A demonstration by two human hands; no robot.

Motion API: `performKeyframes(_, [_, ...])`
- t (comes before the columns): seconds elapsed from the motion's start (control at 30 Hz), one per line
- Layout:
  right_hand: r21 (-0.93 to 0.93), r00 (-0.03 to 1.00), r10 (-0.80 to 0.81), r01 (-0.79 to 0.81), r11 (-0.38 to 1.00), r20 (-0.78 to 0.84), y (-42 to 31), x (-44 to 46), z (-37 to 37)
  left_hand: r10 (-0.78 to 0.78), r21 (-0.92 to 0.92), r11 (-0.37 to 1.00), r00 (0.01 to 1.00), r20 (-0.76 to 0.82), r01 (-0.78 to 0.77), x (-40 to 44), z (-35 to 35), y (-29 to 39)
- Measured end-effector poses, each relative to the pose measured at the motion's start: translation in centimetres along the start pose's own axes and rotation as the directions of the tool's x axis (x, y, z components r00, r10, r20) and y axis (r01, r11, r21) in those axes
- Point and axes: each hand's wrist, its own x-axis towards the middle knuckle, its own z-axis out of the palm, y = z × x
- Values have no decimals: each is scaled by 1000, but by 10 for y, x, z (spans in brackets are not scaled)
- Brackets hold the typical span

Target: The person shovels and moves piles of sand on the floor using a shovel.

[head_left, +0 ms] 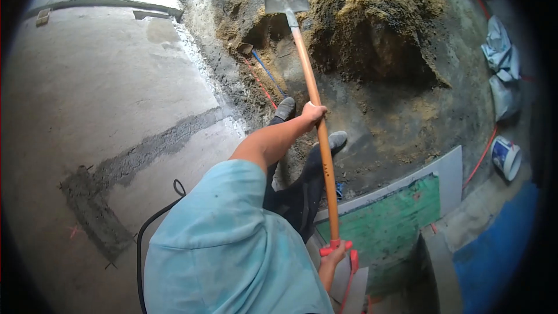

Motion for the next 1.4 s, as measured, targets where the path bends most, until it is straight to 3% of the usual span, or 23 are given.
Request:
performKeyframes(0.07, [-83, 968, -224, 216, 973, -115, -15, -10, -4, -142, -153, 977, 989, 40, 147, -22, 18, 5])
performKeyframes(0.17, [-221, 846, -463, 414, 883, -265, -34, -42, -30, -337, -240, 908, 939, 66, 343, -46, 39, -44])
performKeyframes(0.27, [-540, 707, -676, 493, 683, -210, -23, -26, -123, -486, -325, 797, 860, 157, 510, -74, 59, -105])
performKeyframes(0.33, [-541, 670, -679, 467, 699, -300, -35, -45, -138, -550, -298, 763, 818, 166, 574, -96, 66, -125])
performKeyframes(0.4, [-474, 653, -715, 560, 679, -252, -35, -51, -149, -608, -355, 690, 772, 188, 630, -90, 69, -160])
performKeyframes(0.47, [-447, 758, -605, 466, 764, -243, -51, -100, -77, -613, -319, 718, 779, 132, 619, -81, 56, -139])
performKeyframes(0.53, [-447, 785, -504, 330, 832, -359, -36, -110, -19, -570, -259, 774, 814, 111, 577, -48, 30, -107])
performKeyframes(0.57, [-451, 747, -465, 247, 858, -475, -18, -94, 4, -525, -220, 813, 842, 123, 539, -18, 9, -86])
performKeyframes(0.63, [-374, 728, -538, 400, 837, -425, -14, -108, 124, -477, -206, 845, 869, 130, 494, 56, -43, -19])
performKeyframes(0.67, [-263, 780, -484, 408, 874, -397, -24, -127, 191, -484, -181, 856, 874, 51, 485, 78, -63, 31])
performKeyframes(0.7, [-143, 827, -439, 417, 898, -351, -36, -139, 240, -453, -156, 878, 891, 36, 453, 128, -79, 33])
performKeyframes(0.73, [-120, 837, -456, 441, 890, -303, -34, -140, 255, -435, -179, 884, 900, 27, 433, 132, -90, 69])
performKeyframes(0.87, [-95, 847, -494, 485, 870, -197, -10, -111, 247, -431, -231, 876, 902, 16, 423, 154, -88, 59])
performKeyframes(1.0, [-67, 809, -568, 565, 822, -151, 36, -96, 220, -425, -116, 901, 904, -38, 419, 125, -96, 42])
performKeyframes(1.1, [-136, 841, -465, 445, 885, -277, 103, -80, 174, -399, -9, 917, 916, -40, 399, 139, -114, -21])
performKeyframes(1.2, [25, 886, -411, 425, 905, -215, 140, -73, 145, -339, 113, 926, 925, -173, 361, 66, -102, 16])
performKeyframes(1.23, [87, 911, -332, 362, 928, -244, 150, -73, 141, -329, 137, 930, 938, -111, 342, 55, -103, 15])
performKeyframes(1.3, [197, 948, -175, 231, 953, -266, 166, -70, 132, -205, 254, 938, 969, -141, 236, 32, -99, 14])
performKeyframes(1.4, [375, 975, 205, -158, 913, -88, 175, -43, 107, -43, 501, 855, 980, -193, 135, 28, -87, 3])
